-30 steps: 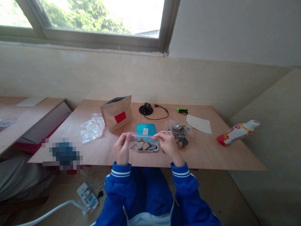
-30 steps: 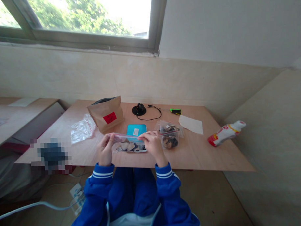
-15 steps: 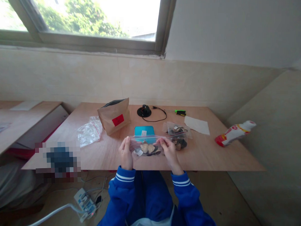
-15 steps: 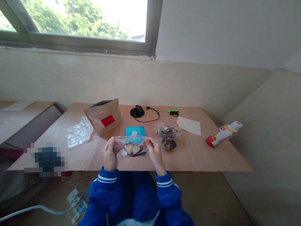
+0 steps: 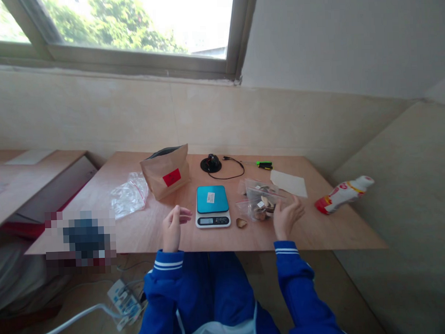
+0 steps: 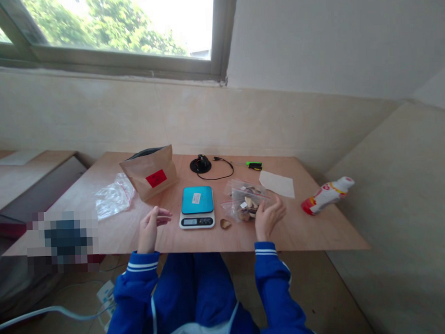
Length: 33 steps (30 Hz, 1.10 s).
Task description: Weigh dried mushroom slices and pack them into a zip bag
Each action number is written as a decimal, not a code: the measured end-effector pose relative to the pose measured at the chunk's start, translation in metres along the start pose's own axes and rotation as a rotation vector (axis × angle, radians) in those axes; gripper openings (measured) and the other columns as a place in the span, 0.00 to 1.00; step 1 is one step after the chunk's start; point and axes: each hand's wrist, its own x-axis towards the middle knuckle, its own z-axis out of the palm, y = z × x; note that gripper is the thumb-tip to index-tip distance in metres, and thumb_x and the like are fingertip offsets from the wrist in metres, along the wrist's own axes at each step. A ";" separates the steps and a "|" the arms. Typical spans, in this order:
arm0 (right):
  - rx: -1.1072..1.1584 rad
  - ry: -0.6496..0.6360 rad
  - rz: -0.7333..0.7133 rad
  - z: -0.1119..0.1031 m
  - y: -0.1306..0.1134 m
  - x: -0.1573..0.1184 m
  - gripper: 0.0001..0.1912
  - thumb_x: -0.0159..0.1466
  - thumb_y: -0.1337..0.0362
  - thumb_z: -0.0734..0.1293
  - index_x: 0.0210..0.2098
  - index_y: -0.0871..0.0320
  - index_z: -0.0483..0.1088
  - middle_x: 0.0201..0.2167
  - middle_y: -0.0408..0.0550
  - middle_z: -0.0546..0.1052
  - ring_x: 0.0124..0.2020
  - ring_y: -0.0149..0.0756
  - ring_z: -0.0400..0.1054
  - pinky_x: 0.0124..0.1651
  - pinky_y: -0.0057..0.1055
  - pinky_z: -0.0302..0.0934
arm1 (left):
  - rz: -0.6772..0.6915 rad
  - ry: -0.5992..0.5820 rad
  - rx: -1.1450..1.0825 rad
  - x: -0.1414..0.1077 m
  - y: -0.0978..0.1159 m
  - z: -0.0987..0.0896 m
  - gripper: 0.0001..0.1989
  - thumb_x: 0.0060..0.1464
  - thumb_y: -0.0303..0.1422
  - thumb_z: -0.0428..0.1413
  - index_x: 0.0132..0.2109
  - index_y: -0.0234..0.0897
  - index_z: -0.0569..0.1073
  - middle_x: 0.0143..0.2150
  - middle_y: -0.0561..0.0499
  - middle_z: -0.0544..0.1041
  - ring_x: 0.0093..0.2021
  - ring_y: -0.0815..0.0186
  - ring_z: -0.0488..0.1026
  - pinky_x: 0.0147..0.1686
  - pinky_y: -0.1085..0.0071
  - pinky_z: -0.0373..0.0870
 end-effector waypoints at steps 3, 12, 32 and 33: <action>-0.017 -0.026 -0.219 -0.002 -0.020 -0.032 0.24 0.66 0.62 0.54 0.58 0.66 0.60 0.60 0.69 0.60 0.62 0.52 0.52 0.59 0.52 0.50 | -0.016 -0.020 0.021 0.000 -0.003 -0.001 0.29 0.51 0.56 0.49 0.28 0.32 0.74 0.28 0.43 0.78 0.26 0.65 0.74 0.28 0.70 0.70; -0.128 -0.389 -0.530 0.016 -0.004 -0.037 0.22 0.69 0.62 0.53 0.59 0.55 0.64 0.65 0.57 0.56 0.66 0.50 0.48 0.61 0.52 0.49 | 0.005 0.087 0.083 0.010 -0.011 -0.027 0.29 0.50 0.57 0.49 0.28 0.32 0.74 0.29 0.43 0.78 0.26 0.65 0.74 0.27 0.69 0.70; 0.086 -0.764 -0.740 -0.002 0.000 -0.068 0.16 0.65 0.73 0.57 0.43 0.59 0.74 0.42 0.52 0.77 0.42 0.41 0.69 0.45 0.39 0.65 | 0.348 0.138 0.228 0.052 0.032 -0.017 0.11 0.58 0.37 0.49 0.42 0.35 0.71 0.41 0.49 0.74 0.31 0.71 0.72 0.33 0.73 0.69; 0.084 -0.752 -0.731 -0.004 0.001 -0.069 0.17 0.64 0.74 0.56 0.43 0.59 0.74 0.42 0.52 0.77 0.43 0.41 0.70 0.46 0.39 0.65 | 0.375 0.140 0.242 0.055 0.036 -0.015 0.11 0.58 0.36 0.49 0.42 0.36 0.71 0.41 0.49 0.74 0.31 0.71 0.72 0.33 0.73 0.69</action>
